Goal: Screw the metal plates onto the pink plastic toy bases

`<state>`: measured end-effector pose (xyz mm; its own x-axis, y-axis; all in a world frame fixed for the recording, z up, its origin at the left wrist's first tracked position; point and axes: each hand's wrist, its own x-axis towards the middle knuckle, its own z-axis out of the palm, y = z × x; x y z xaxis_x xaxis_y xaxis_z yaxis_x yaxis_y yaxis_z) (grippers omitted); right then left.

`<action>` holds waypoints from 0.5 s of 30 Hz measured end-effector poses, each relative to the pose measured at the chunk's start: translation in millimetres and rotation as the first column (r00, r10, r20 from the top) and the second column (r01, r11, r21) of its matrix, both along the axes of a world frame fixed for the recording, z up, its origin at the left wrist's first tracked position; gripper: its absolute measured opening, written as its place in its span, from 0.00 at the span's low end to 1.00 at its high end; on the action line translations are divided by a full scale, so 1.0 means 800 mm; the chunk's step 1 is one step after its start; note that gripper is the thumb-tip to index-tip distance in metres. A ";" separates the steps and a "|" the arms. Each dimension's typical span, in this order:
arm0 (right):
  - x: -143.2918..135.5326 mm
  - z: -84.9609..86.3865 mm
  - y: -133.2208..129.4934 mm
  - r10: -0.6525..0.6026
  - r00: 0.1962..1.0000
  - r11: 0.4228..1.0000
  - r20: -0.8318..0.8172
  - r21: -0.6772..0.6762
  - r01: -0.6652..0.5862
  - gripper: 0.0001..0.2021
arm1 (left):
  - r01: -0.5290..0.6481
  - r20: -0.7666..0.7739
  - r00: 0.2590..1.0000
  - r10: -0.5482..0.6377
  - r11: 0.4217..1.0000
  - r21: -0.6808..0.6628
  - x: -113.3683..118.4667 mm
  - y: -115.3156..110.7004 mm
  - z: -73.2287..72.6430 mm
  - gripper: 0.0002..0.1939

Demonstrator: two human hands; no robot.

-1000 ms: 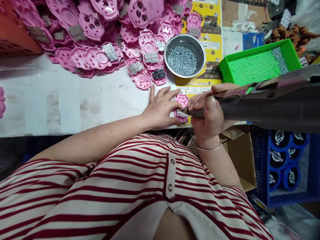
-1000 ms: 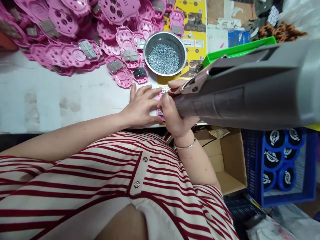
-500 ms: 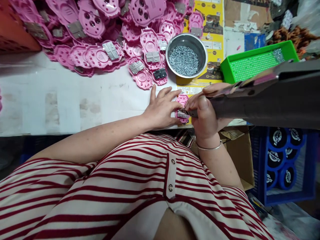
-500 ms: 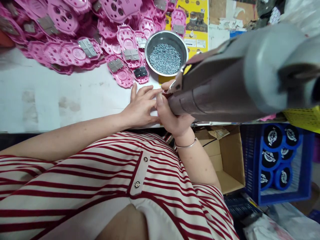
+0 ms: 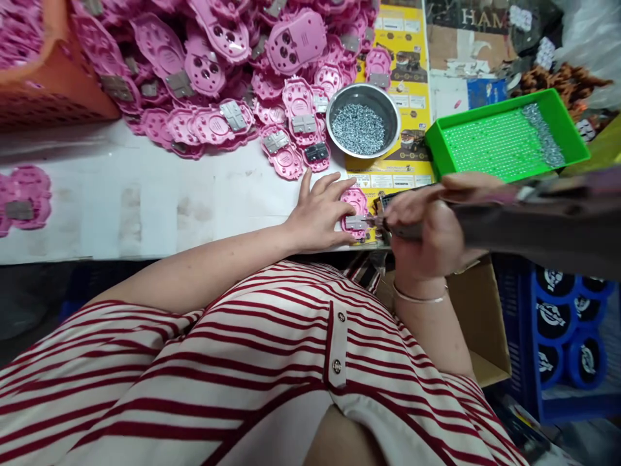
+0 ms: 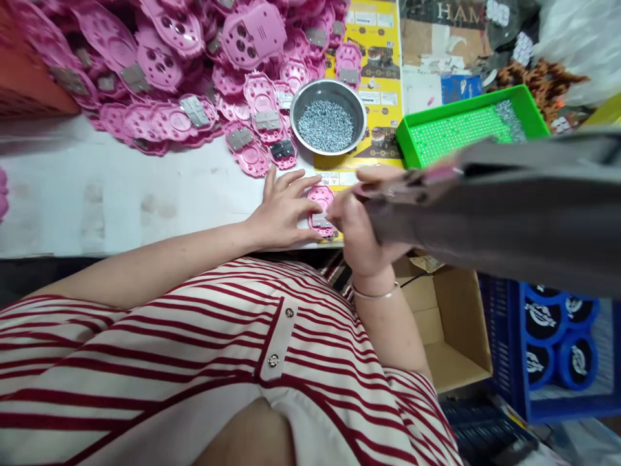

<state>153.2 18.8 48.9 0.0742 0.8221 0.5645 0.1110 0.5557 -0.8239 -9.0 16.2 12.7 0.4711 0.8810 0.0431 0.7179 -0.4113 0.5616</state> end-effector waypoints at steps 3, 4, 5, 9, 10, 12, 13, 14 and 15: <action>0.014 0.019 -0.011 0.018 0.996 0.992 -0.092 0.126 -0.007 0.04 | -0.059 -0.006 0.998 0.060 0.992 0.108 -0.021 0.003 0.000 0.23; 0.019 0.023 -0.014 0.032 0.994 0.990 -0.108 0.140 -0.017 0.02 | -0.100 -0.012 0.995 0.103 0.985 0.137 -0.031 0.005 0.001 0.24; 0.022 0.025 -0.018 0.036 0.992 0.989 -0.124 0.146 -0.017 0.01 | -0.147 -0.019 0.988 0.152 0.976 0.161 -0.042 0.009 0.002 0.24; 0.025 0.024 -0.028 0.040 0.991 0.996 -0.128 0.079 -0.030 0.07 | -0.333 -0.040 0.935 0.351 0.915 0.229 -0.082 0.033 0.008 0.26; 0.024 0.023 -0.030 0.041 0.993 0.999 -0.115 0.036 -0.037 0.11 | -0.359 -0.041 0.924 0.379 0.902 0.241 -0.089 0.040 0.010 0.26; 0.019 0.022 -0.031 0.028 0.995 0.999 -0.101 -0.042 -0.032 0.14 | -0.393 -0.041 0.908 0.416 0.884 0.252 -0.101 0.055 0.012 0.27; 0.017 0.022 -0.031 0.010 0.994 0.998 -0.110 -0.056 -0.016 0.12 | -0.406 -0.042 0.902 0.429 0.879 0.250 -0.106 0.063 0.013 0.28; 0.014 0.023 -0.030 -0.017 0.991 0.999 -0.132 -0.052 0.010 0.08 | -0.419 -0.044 0.896 0.442 0.874 0.246 -0.110 0.070 0.014 0.28; 0.012 0.023 -0.030 -0.042 0.987 0.998 -0.157 -0.054 0.034 0.05 | -0.435 -0.043 0.888 0.457 0.868 0.240 -0.114 0.078 0.015 0.29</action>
